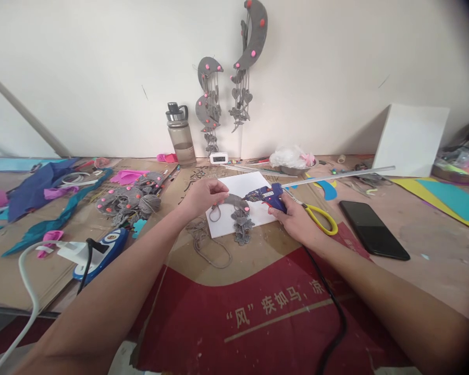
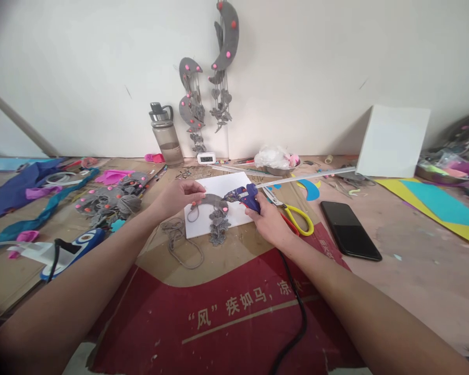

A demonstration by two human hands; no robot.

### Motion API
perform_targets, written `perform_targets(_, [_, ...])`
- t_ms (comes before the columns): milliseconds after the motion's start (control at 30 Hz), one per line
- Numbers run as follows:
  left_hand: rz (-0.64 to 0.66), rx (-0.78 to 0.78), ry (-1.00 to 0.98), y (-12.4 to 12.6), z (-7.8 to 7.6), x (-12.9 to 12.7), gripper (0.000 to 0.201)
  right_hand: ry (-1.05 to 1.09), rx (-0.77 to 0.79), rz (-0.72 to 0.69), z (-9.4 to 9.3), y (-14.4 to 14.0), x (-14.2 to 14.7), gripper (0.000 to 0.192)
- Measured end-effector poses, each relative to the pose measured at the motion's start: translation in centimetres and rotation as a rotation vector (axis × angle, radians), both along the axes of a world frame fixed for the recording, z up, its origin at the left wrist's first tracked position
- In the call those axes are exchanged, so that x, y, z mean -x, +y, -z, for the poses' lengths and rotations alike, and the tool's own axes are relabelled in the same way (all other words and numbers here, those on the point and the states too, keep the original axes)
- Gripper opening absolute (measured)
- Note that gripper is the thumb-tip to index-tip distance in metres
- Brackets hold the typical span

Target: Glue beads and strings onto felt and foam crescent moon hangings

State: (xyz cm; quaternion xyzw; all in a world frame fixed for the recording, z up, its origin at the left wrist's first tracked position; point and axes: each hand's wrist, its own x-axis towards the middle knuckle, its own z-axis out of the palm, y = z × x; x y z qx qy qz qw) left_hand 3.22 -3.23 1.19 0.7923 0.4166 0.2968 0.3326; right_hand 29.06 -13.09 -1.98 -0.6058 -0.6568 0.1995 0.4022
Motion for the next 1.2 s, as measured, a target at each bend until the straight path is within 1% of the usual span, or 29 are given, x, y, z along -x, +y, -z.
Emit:
perform_targets(233, [-0.001,0.017,-0.035,0.1,0.2,0.1,0.026,-0.007,0.005,-0.002,0.1,0.0,-0.1,0.031])
perform_targets(367, [-0.003,0.012,-0.02,-0.2,-0.1,0.0,0.025,-0.019,-0.009,-0.016,0.4,0.1,-0.2,0.028])
perform_targets(500, [-0.022,0.051,-0.026,-0.5,-0.6,-0.2,0.022,0.005,-0.026,-0.053,0.6,0.3,-0.3,0.033])
perform_targets(600, [-0.02,0.069,-0.022,-0.8,-0.8,-0.3,0.021,-0.008,-0.016,-0.04,0.7,0.4,-0.3,0.033])
perform_targets(867, [-0.01,0.06,-0.004,-0.8,-0.8,-0.4,0.021,-0.061,-0.007,-0.053,0.8,0.5,-0.5,0.036])
perform_targets(1000, [-0.005,0.051,-0.002,-0.8,-0.9,-0.4,0.02,-0.09,0.0,-0.019,0.8,0.4,-0.4,0.035])
perform_targets(1100, [-0.012,0.044,0.014,-0.9,-0.9,-0.3,0.02,-0.102,0.024,0.029,0.5,0.2,-0.2,0.04])
perform_targets(1200, [-0.017,0.04,0.022,-0.8,-0.8,-0.3,0.021,-0.141,0.029,0.024,0.0,-0.1,-0.1,0.044])
